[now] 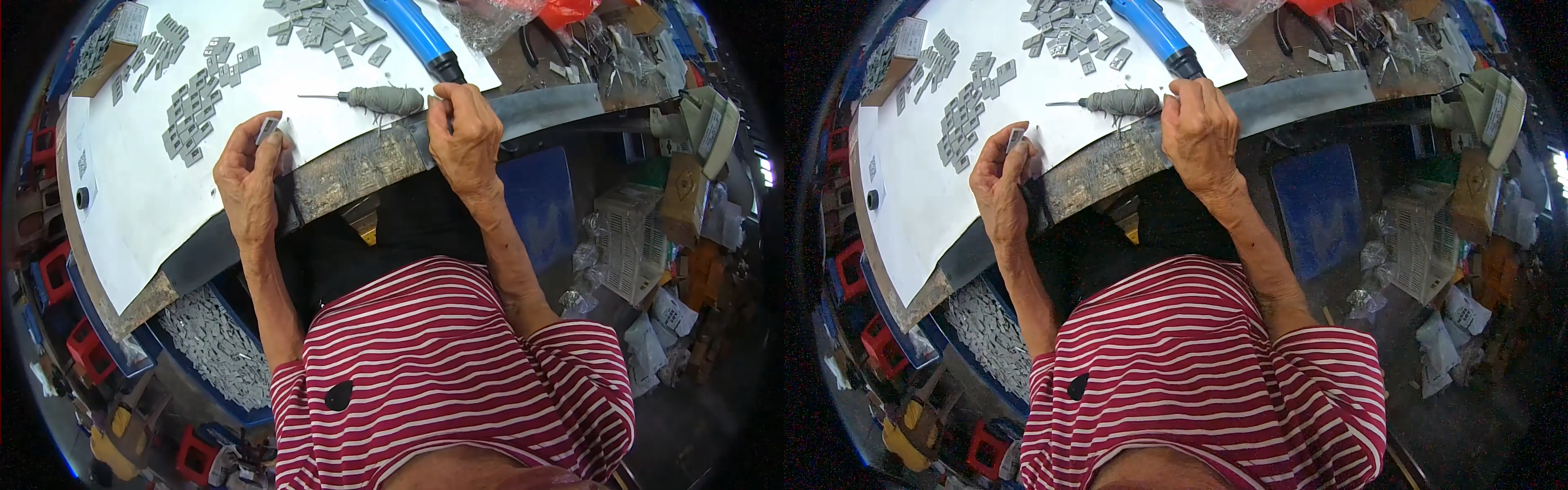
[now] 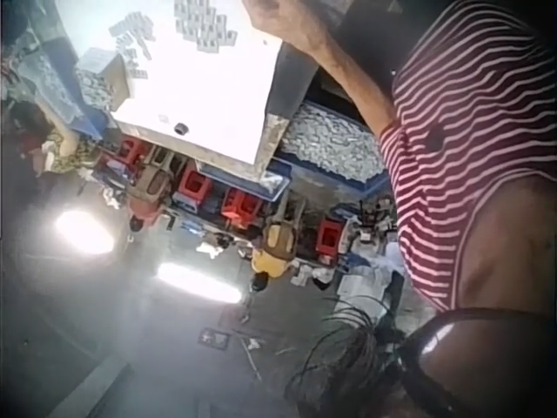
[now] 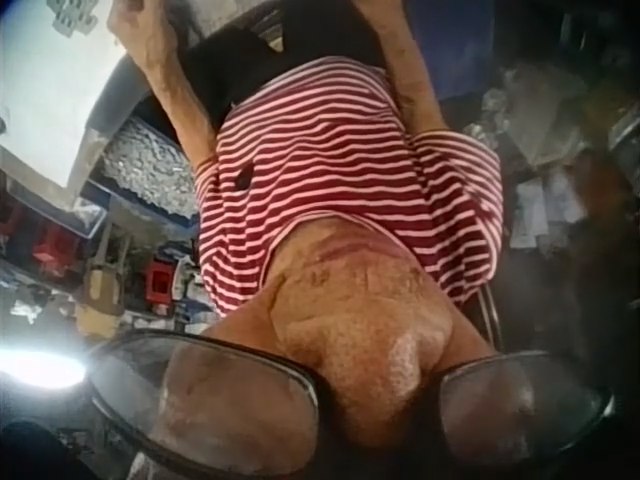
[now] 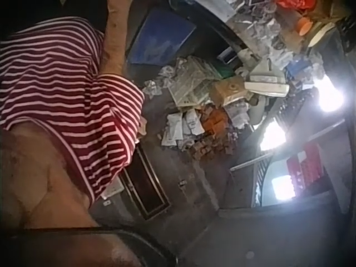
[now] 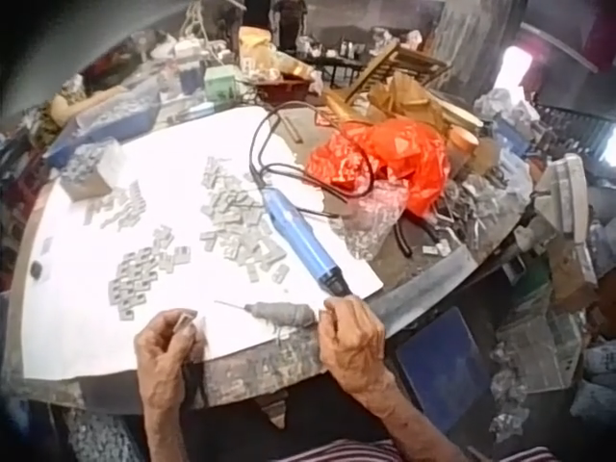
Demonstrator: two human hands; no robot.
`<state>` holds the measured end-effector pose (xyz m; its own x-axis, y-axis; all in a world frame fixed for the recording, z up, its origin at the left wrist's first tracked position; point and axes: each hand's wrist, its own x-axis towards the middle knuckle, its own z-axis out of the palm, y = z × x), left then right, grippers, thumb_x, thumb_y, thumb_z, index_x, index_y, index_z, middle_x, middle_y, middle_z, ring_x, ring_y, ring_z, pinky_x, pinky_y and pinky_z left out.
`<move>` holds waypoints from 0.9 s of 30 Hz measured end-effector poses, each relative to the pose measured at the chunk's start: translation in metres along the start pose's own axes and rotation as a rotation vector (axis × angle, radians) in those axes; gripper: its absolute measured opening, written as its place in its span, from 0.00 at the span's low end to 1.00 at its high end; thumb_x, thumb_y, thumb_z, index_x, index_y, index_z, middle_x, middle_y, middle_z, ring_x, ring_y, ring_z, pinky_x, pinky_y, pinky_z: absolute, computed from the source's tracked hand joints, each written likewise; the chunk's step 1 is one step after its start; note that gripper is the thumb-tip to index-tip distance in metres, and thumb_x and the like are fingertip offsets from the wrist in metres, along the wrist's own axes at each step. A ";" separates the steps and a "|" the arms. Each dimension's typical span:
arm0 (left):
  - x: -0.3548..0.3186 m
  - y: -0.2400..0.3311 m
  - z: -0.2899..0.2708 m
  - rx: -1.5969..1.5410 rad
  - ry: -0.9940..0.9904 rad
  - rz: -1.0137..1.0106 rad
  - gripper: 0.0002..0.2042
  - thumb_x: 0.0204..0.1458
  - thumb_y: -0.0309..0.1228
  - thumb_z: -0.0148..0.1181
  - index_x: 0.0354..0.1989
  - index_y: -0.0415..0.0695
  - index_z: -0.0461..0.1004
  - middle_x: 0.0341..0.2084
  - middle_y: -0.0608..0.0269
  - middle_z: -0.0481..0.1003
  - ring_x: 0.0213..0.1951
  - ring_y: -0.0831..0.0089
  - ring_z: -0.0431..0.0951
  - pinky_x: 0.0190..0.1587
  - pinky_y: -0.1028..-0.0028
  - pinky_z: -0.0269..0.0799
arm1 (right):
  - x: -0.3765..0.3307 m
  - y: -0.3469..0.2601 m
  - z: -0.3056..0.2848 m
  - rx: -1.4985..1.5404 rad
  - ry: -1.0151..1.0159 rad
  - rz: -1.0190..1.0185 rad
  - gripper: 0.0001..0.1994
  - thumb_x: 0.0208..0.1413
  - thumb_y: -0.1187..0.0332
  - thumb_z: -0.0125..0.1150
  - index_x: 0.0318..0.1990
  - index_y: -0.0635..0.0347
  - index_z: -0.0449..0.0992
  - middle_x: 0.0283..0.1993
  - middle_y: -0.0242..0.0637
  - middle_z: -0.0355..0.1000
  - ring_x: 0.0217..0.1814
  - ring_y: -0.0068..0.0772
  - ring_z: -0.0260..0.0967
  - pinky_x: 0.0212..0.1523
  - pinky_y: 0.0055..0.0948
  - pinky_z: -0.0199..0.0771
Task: Assembling small metal hardware components using an electric screwdriver.
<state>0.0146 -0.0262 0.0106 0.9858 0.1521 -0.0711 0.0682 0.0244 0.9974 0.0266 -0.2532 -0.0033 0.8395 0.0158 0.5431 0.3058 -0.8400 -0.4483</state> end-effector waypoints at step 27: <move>-0.024 0.006 0.029 -0.280 -0.212 -0.178 0.09 0.53 0.27 0.51 0.39 0.35 0.64 0.25 0.55 0.73 0.19 0.80 0.68 0.22 0.83 0.62 | -0.020 -0.011 -0.011 0.268 -0.028 0.015 0.08 0.41 0.81 0.56 0.32 0.65 0.69 0.25 0.40 0.65 0.25 0.39 0.65 0.23 0.31 0.64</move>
<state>-0.0041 -0.0585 0.0183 0.9740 -0.0860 -0.2094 0.2258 0.3047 0.9253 0.0015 -0.2499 -0.0014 0.8556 0.0223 0.5172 0.3983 -0.6665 -0.6302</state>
